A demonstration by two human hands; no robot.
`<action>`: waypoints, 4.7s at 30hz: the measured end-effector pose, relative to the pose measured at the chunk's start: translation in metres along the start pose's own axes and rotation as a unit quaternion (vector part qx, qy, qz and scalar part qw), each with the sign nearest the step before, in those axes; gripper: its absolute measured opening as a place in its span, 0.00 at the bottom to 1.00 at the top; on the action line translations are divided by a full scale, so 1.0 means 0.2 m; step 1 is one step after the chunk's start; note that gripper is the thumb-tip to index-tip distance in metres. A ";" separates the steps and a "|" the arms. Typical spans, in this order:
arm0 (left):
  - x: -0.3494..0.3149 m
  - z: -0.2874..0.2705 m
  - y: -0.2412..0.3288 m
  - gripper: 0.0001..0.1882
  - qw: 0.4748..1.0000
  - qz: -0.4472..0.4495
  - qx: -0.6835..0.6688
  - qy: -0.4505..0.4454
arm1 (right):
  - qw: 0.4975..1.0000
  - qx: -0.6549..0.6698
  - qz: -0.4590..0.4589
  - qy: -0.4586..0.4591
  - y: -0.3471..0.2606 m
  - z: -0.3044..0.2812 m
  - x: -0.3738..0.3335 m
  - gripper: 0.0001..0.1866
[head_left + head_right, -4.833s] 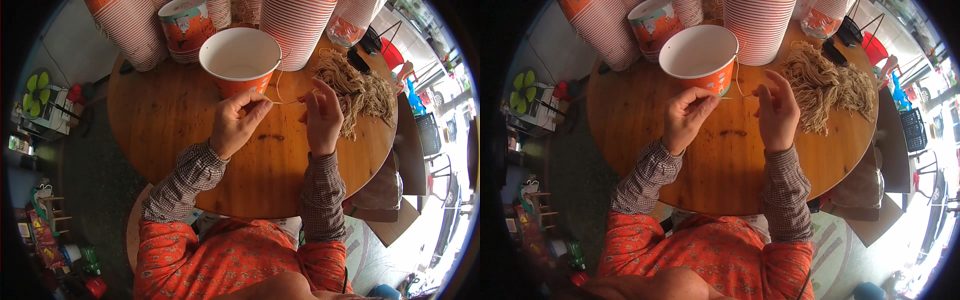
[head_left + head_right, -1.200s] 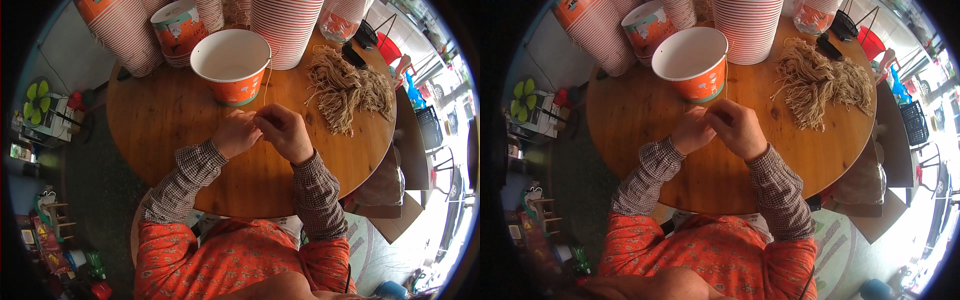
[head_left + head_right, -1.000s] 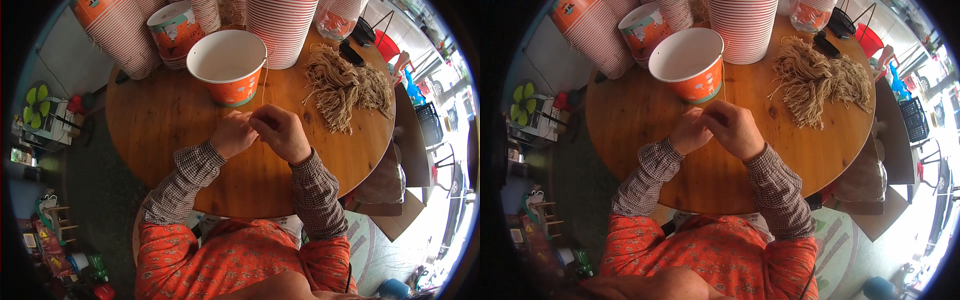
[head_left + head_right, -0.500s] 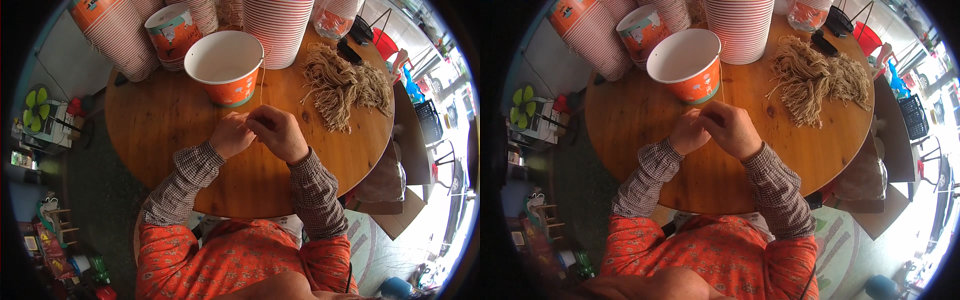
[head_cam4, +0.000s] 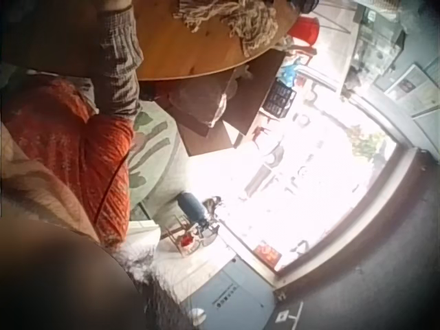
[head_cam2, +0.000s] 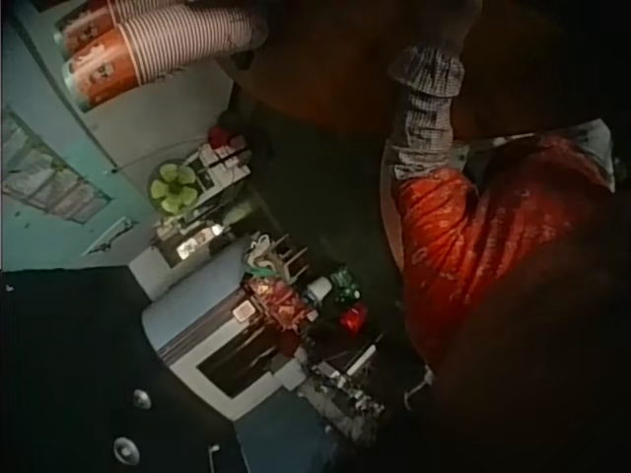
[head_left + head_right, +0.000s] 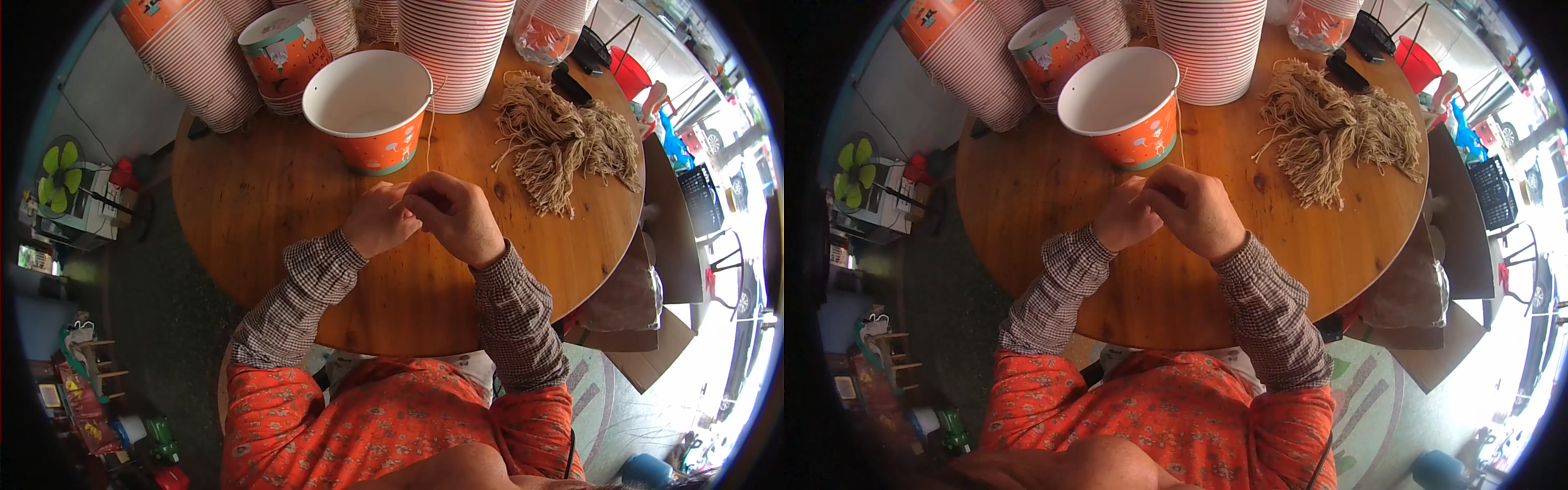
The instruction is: Attach twine handles to Halloween-themed paper buckets by threading and knotting them through pre-drilled holes.
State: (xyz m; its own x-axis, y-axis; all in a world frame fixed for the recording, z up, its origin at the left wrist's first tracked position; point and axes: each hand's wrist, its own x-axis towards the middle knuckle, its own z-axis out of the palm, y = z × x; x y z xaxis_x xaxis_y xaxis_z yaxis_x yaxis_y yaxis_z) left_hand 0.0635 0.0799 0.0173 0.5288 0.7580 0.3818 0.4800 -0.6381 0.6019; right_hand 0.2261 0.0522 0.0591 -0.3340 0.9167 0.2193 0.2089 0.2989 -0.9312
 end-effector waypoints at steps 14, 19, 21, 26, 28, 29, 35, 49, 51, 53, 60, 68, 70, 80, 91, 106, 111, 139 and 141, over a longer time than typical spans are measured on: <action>0.01 0.00 0.01 0.13 0.988 -0.027 -0.145 0.042 | 0.999 0.030 0.022 0.006 0.00 0.00 0.00 0.07; 0.02 -0.05 0.00 0.09 0.982 -0.060 -0.134 0.116 | 0.996 0.043 0.029 0.071 -0.02 0.00 0.00 0.06; 0.02 -0.06 0.00 0.09 0.967 -0.091 -0.203 0.125 | 0.996 -0.028 -0.017 0.082 -0.02 0.00 0.00 0.06; 0.01 -0.07 0.06 0.17 0.942 -0.091 -0.297 0.127 | 0.997 0.015 -0.007 0.071 -0.02 0.01 0.00 0.07; 0.01 -0.08 0.06 0.19 0.937 -0.083 -0.305 0.150 | 0.998 0.015 -0.004 0.068 -0.02 0.01 0.00 0.07; 0.02 -0.09 0.07 0.20 0.957 -0.075 -0.246 0.134 | 0.998 0.011 -0.002 0.066 -0.03 0.01 0.01 0.07; 0.02 -0.08 0.05 0.21 0.967 -0.071 -0.206 0.128 | 0.998 -0.011 -0.005 0.066 -0.05 0.01 0.01 0.06; 0.02 -0.07 0.04 0.14 0.962 -0.078 -0.225 0.135 | 0.986 -0.097 -0.038 0.130 0.01 0.02 0.02 0.04; 0.02 -0.08 0.04 0.11 0.959 -0.081 -0.242 0.123 | 0.987 -0.095 -0.032 0.130 0.02 0.02 0.02 0.04; 0.02 -0.07 0.04 0.10 0.956 -0.081 -0.254 0.121 | 0.986 -0.094 -0.033 0.134 0.02 0.02 0.03 0.04; 0.02 -0.08 0.04 0.07 0.952 -0.059 -0.278 0.113 | 0.987 -0.081 -0.023 0.138 0.03 0.01 0.03 0.06; 0.02 -0.08 0.06 0.07 0.946 -0.064 -0.300 0.108 | 0.988 -0.071 -0.009 0.141 0.03 -0.01 0.03 0.05; 0.02 -0.08 0.06 0.08 0.947 -0.066 -0.298 0.104 | 0.988 -0.060 -0.002 0.142 0.02 -0.01 0.03 0.06; 0.02 -0.09 0.05 0.08 0.954 -0.053 -0.275 0.110 | 0.988 -0.040 0.006 0.147 0.04 0.00 0.03 0.06; 0.02 -0.10 0.04 0.14 0.954 -0.106 -0.255 0.119 | 0.988 -0.043 0.000 0.150 0.05 0.00 0.03 0.06; 0.03 -0.07 0.04 0.16 0.919 -0.114 -0.360 0.113 | 0.987 -0.073 -0.016 0.144 0.07 0.01 0.04 0.05; 0.03 -0.07 0.05 0.14 0.943 -0.086 -0.303 0.109 | 0.987 -0.071 -0.024 0.140 0.07 0.01 0.03 0.06; 0.02 -0.06 0.03 0.04 0.976 -0.048 -0.182 0.113 | 0.985 -0.098 -0.033 0.135 0.04 0.00 0.03 0.06; 0.02 -0.06 0.04 0.04 0.979 -0.041 -0.159 0.119 | 0.987 -0.091 -0.031 0.132 0.05 0.00 0.03 0.06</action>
State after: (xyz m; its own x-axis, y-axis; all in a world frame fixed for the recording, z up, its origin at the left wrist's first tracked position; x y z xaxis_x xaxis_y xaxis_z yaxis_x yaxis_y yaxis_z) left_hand 0.0611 0.0800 0.0323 0.3019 0.8391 0.4525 0.2513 -0.5280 0.8112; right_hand 0.2256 0.0605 0.0517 -0.1058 0.9254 0.3640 0.3648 0.3767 -0.8515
